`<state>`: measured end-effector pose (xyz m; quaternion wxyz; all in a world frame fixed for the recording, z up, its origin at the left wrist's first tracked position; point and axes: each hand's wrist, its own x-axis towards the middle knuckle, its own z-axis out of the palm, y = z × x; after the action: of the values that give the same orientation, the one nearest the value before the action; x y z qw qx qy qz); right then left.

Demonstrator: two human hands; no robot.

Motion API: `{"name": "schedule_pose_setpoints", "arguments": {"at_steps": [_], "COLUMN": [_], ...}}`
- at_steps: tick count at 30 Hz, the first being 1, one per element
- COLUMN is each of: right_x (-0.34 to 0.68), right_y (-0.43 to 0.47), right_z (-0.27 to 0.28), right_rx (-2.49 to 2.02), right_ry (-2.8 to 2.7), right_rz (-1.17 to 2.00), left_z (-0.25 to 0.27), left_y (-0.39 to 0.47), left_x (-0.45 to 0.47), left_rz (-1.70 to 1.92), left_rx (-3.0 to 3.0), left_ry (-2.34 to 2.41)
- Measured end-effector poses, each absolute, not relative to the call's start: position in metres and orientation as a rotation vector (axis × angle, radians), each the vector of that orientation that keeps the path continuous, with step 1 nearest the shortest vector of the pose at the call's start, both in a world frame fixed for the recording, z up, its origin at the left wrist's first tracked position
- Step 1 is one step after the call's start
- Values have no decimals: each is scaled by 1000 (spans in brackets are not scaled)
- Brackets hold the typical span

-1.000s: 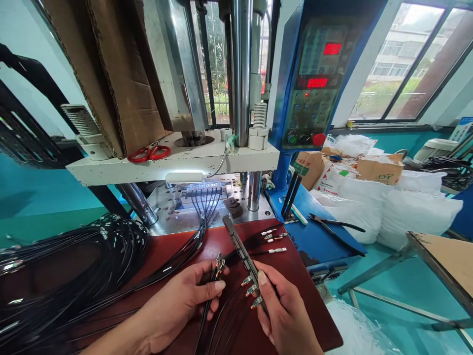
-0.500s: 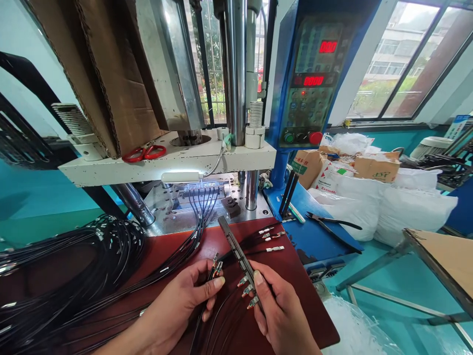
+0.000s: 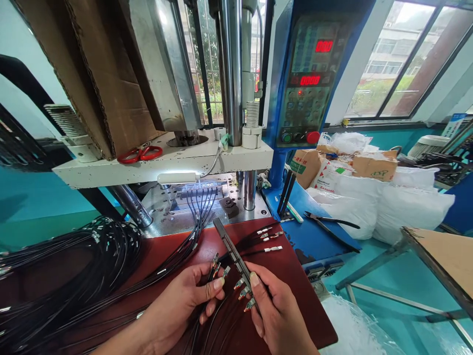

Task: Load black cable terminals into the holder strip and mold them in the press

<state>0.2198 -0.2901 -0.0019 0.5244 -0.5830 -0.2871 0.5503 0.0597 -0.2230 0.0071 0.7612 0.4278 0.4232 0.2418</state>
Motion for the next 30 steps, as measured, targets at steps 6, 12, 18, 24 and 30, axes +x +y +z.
{"name": "schedule_pose_setpoints", "arguments": {"at_steps": [6,12,18,24,30], "right_x": [223,221,217,218,219], "right_y": [-289,-290,-291,-291,-292], "right_z": [-7,-5,-4,-15,-18], "right_rx": [-1347,-1389,-1430,-1449,-1427], "right_ry": [-813,-760,-726,-856,-942], "right_rz": [1312,1294,1276,1217,1188], "left_z": [9,10,10,6,6], "left_y": [-223,-223,-221,-221,-222], "left_x": [67,69,71,72,69], "left_rz": [511,500,482,497,501], "left_rx": [887,891,910,912,905], "left_ry": [970,987,966,968,928]}}
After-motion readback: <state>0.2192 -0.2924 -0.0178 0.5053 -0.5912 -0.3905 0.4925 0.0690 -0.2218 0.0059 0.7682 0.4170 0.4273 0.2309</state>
